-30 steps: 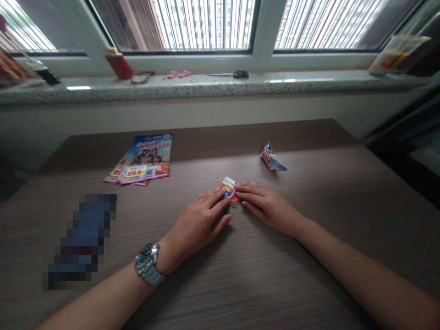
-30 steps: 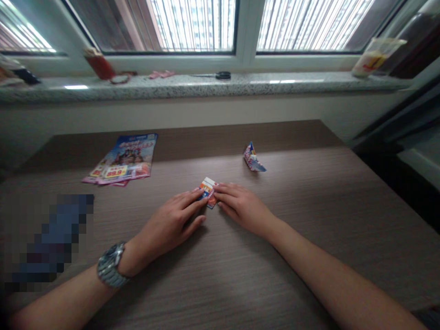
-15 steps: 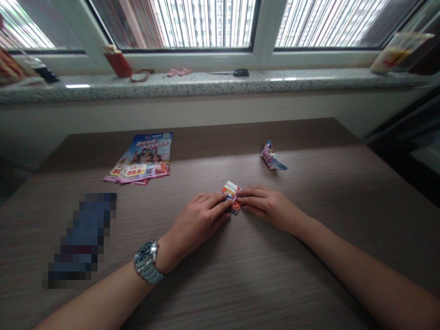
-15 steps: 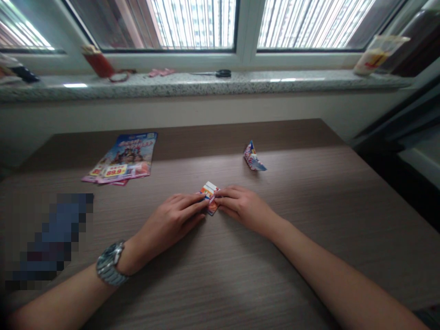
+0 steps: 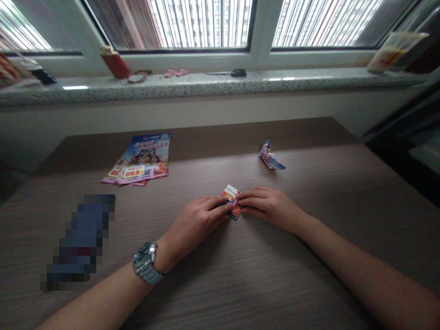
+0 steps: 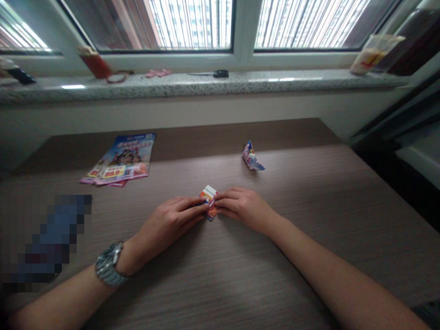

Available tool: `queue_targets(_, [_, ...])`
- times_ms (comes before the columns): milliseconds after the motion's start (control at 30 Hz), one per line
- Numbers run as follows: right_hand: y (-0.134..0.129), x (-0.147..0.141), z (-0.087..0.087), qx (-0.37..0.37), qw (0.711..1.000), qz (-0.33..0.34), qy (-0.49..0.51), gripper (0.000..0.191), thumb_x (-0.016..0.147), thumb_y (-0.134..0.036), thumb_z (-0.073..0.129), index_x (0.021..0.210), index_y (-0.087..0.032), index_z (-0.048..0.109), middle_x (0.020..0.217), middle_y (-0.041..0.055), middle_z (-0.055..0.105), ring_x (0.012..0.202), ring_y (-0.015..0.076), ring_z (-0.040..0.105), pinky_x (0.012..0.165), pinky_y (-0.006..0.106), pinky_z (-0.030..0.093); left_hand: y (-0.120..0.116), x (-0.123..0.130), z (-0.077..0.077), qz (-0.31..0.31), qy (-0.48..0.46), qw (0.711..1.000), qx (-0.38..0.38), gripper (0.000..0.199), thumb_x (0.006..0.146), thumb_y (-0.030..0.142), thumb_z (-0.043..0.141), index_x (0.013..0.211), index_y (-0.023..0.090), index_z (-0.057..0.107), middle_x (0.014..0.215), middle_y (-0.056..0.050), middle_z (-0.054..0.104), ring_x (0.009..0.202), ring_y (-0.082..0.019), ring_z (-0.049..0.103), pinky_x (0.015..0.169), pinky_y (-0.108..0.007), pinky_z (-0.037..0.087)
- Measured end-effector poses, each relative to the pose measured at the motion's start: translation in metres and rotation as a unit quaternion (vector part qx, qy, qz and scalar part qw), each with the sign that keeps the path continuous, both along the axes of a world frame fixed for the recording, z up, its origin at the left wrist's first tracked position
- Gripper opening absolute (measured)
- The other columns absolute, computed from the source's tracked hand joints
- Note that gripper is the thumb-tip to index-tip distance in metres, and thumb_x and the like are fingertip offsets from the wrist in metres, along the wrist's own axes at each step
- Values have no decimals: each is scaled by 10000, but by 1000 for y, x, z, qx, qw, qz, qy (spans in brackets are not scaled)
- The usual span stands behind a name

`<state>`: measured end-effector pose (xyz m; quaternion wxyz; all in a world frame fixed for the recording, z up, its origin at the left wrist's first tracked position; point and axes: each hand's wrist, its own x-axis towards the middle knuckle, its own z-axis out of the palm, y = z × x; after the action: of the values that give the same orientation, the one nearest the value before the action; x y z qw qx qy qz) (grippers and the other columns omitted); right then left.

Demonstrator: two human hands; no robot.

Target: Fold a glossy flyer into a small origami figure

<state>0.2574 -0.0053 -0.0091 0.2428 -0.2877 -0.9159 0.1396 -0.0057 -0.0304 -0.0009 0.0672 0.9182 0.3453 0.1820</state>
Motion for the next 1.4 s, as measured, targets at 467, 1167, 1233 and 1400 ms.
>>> queue_targets(467, [-1, -1, 0, 4, 1000, 10, 1, 225, 1009, -318, 574, 1112, -217, 747, 1175, 65, 758, 1017, 200, 703, 914, 356, 577, 0, -1, 2, 1, 1, 1000, 14, 254, 1006, 313, 585, 1242, 278, 674, 1243, -28, 710, 1000, -200, 706, 830, -322, 567])
queue_targets(1167, [-4, -3, -1, 12, 1000, -4, 4, 181, 1002, -276, 587, 1069, -195, 734, 1157, 69, 757, 994, 221, 687, 881, 374, 574, 1, 2, -3, -5, -27, 1000, -2, 227, 1020, 312, 567, 1213, 250, 667, 1234, -24, 710, 1012, -201, 693, 863, -340, 550])
queue_targets(1233, [-4, -4, 0, 7, 1000, -2, 15, 172, 1001, -270, 588, 1065, -196, 729, 1139, 74, 759, 992, 222, 687, 883, 374, 573, 1, 1, -3, -5, -27, 1000, -13, 224, 1024, 291, 558, 1214, 243, 665, 1224, -30, 711, 1012, -199, 692, 860, -334, 552])
queue_targets(1400, [-3, -5, -2, -25, 999, 3, 37, 136, 997, -226, 588, 1063, -200, 704, 1105, 82, 751, 998, 218, 680, 895, 369, 560, 1, -1, -4, 9, -42, 999, -28, 195, 1022, 272, 556, 1157, 204, 679, 1140, -41, 735, 970, -198, 694, 856, -329, 557])
